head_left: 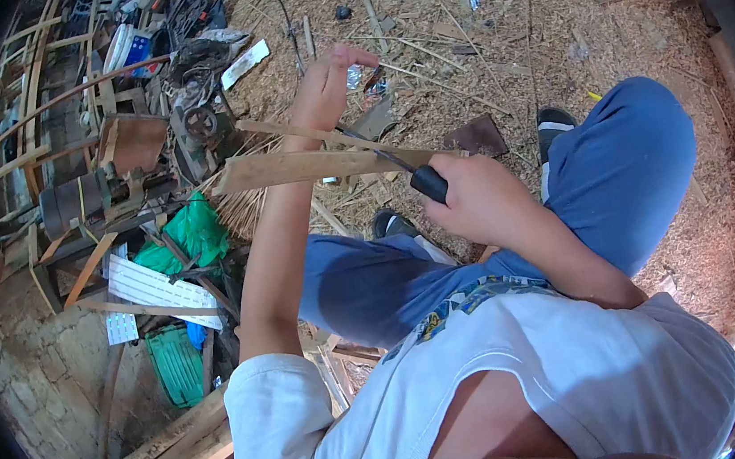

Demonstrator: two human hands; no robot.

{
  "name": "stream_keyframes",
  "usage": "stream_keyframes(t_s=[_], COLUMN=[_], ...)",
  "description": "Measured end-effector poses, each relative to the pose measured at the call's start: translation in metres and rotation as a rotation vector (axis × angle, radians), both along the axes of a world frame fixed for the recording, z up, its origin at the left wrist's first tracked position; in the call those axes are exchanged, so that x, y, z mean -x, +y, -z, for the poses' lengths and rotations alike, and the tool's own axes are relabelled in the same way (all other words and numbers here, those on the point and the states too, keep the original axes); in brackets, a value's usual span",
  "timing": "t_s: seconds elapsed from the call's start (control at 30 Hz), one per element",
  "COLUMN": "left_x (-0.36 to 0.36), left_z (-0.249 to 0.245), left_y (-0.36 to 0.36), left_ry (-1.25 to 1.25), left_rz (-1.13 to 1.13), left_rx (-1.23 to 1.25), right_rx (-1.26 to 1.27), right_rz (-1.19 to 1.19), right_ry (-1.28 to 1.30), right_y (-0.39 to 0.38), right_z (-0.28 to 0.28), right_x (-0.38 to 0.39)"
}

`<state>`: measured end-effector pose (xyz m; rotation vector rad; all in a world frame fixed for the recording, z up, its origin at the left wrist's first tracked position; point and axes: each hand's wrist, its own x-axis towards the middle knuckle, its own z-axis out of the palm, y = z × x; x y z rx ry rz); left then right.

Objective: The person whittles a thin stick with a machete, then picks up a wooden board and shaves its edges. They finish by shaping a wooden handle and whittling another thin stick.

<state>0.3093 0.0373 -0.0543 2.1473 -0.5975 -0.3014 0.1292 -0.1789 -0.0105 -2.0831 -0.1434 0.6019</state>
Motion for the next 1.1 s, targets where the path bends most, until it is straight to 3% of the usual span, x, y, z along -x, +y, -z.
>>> stream_keyframes(t_s=[0.23, 0.4, 0.7, 0.83, 0.93, 1.0, 1.07, 1.1], left_x=[-0.017, -0.005, 0.009, 0.021, 0.030, 0.018, 0.035, 0.036], left_z=[0.033, 0.067, 0.065, 0.062, 0.061, 0.076, 0.051, 0.052], left_y=[-0.010, 0.000, -0.010, -0.025, -0.044, -0.055, -0.066, -0.069], left_ry=[-0.013, 0.017, 0.114, -0.014, 0.004, 0.005, -0.027, -0.031], left_rz=[0.043, 0.026, -0.007, 0.020, 0.002, 0.095, 0.150, 0.174], left_rx=[0.064, 0.116, 0.122, 0.072, 0.133, 0.151, 0.143, 0.255], right_rx=[-0.007, 0.069, 0.082, 0.069, 0.062, 0.084, 0.147, 0.167], right_rz=[0.061, 0.021, 0.056, 0.086, 0.133, 0.142, 0.073, 0.096], right_ry=[0.116, 0.034, -0.007, 0.040, -0.244, -0.249, -0.126, -0.120], right_y=[-0.006, 0.001, 0.002, -0.007, -0.012, -0.021, -0.031, -0.033], right_z=[0.014, 0.033, 0.036, 0.030, 0.051, 0.041, 0.014, 0.015], right_x=[-0.009, -0.004, 0.019, 0.040, 0.064, 0.075, 0.073, 0.076])
